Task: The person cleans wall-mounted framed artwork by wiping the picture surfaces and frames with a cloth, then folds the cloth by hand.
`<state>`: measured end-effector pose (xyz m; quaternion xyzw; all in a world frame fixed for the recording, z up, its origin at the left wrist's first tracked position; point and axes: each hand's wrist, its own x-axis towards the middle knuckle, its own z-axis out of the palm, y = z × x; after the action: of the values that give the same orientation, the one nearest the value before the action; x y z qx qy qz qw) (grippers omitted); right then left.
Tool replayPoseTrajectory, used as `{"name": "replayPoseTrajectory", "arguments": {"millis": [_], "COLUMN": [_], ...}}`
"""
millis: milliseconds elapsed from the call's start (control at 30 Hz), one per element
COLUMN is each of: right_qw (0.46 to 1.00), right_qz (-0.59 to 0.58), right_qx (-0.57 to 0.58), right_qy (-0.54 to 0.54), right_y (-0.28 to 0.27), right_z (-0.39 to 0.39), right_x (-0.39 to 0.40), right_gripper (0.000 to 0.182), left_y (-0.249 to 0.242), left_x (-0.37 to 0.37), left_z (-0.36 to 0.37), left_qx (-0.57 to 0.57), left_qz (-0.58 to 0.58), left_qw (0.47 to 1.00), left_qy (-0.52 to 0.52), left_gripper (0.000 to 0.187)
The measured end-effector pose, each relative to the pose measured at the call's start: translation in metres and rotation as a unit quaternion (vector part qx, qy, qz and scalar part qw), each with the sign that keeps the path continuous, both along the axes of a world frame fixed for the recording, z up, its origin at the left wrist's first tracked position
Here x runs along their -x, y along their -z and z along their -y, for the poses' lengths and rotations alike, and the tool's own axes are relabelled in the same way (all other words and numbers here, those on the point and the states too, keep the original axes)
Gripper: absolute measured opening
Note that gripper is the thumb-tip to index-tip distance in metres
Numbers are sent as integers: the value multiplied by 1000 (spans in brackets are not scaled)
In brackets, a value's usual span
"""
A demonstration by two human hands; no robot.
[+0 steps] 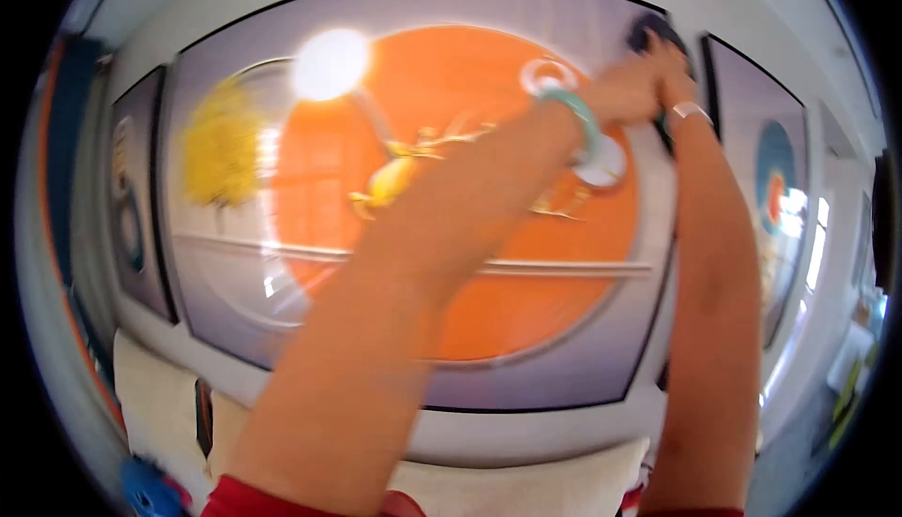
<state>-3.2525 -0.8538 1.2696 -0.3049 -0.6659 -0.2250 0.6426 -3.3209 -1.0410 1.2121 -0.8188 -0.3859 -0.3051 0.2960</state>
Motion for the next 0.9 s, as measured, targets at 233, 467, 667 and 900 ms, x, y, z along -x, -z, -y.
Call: {"name": "replayPoseTrajectory", "arguments": {"millis": [233,467,667,900], "right_qw": [997,984,820,666], "right_qz": [49,133,47,-105], "right_qx": [18,115,462,634], "right_qy": [51,40,-334,-380], "right_y": [116,331,527,687], "right_z": [52,50,229,407], "right_x": [-19,-36,-90,-72], "right_gripper": [69,69,48,49], "left_y": [93,253,426,576], "left_x": [5,3,1,55], "left_z": [4,47,181,304], "left_qx": [-17,221,518,581], "left_qz": [28,-1,37,183], "left_qw": [999,975,850,789], "left_qy": [-21,-21,85,84], "left_gripper": [49,68,62,66]}}
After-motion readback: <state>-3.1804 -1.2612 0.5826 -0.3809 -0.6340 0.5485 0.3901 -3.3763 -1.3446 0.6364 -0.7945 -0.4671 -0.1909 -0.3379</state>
